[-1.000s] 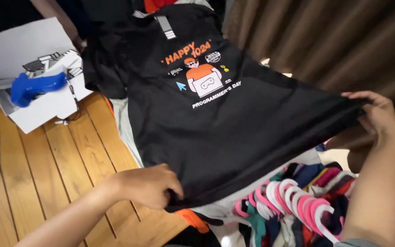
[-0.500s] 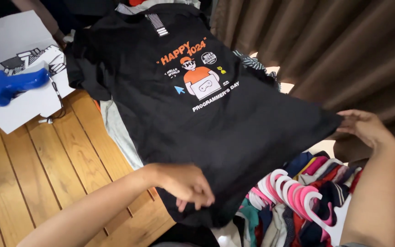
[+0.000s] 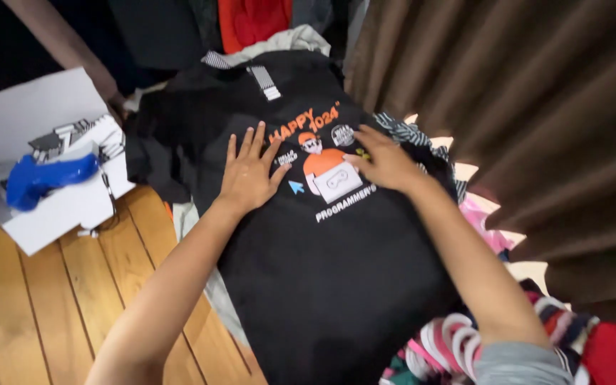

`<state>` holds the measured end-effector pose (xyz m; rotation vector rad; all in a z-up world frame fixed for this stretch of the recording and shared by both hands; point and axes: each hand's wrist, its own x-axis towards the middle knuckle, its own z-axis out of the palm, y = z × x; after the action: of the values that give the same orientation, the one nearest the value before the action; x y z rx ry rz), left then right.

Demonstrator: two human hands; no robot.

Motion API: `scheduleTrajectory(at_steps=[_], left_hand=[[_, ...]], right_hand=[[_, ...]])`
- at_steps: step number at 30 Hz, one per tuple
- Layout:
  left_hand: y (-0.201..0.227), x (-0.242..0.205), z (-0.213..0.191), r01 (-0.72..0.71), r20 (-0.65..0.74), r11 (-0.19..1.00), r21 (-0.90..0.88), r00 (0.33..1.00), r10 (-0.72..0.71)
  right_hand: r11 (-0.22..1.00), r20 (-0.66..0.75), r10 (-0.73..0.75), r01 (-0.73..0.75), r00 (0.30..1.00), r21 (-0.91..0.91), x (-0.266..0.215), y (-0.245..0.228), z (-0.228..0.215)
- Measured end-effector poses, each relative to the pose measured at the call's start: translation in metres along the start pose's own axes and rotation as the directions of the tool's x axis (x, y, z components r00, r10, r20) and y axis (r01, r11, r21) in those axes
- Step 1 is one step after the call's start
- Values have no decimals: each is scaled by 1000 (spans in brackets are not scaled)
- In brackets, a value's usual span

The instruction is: The person is organizing and folding various clothing items, including a grey dress, a black t-shirt, and a blue striped shirt, while stapling tags to them.

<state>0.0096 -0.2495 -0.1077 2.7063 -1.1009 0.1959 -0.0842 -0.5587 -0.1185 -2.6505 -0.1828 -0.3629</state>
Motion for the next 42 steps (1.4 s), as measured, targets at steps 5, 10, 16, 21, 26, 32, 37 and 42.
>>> scheduleTrajectory(at_steps=[5,10,16,21,26,32,37,42], left_hand=[[-49,63,17,135,104,983,123,984,-148],[-97,116,15,271,172,957,101,943,-285],[-147,144,13,507,136,861,30,852,-506],[-187,152,35,606,25,794,-47,795,-606],[-216,152,77,547,-389,834,-67,756,-527],[-207,146,68,579,-592,809,101,688,-419],[-202,141,43,668,-410,644,373,741,-531],[-242,143,40,601,-94,611,516,748,-657]], right_hand=[[965,111,169,-142,979,-220,116,11,65],[929,124,340,-312,932,-197,206,7,75],[906,105,420,-410,901,-104,283,10,78],[909,12,388,-385,922,159,329,87,126],[703,75,667,-659,742,268,315,139,127],[737,78,672,-675,736,23,294,115,106],[995,-545,46,-89,837,-54,300,22,100],[831,-256,-261,352,931,432,303,-116,120]])
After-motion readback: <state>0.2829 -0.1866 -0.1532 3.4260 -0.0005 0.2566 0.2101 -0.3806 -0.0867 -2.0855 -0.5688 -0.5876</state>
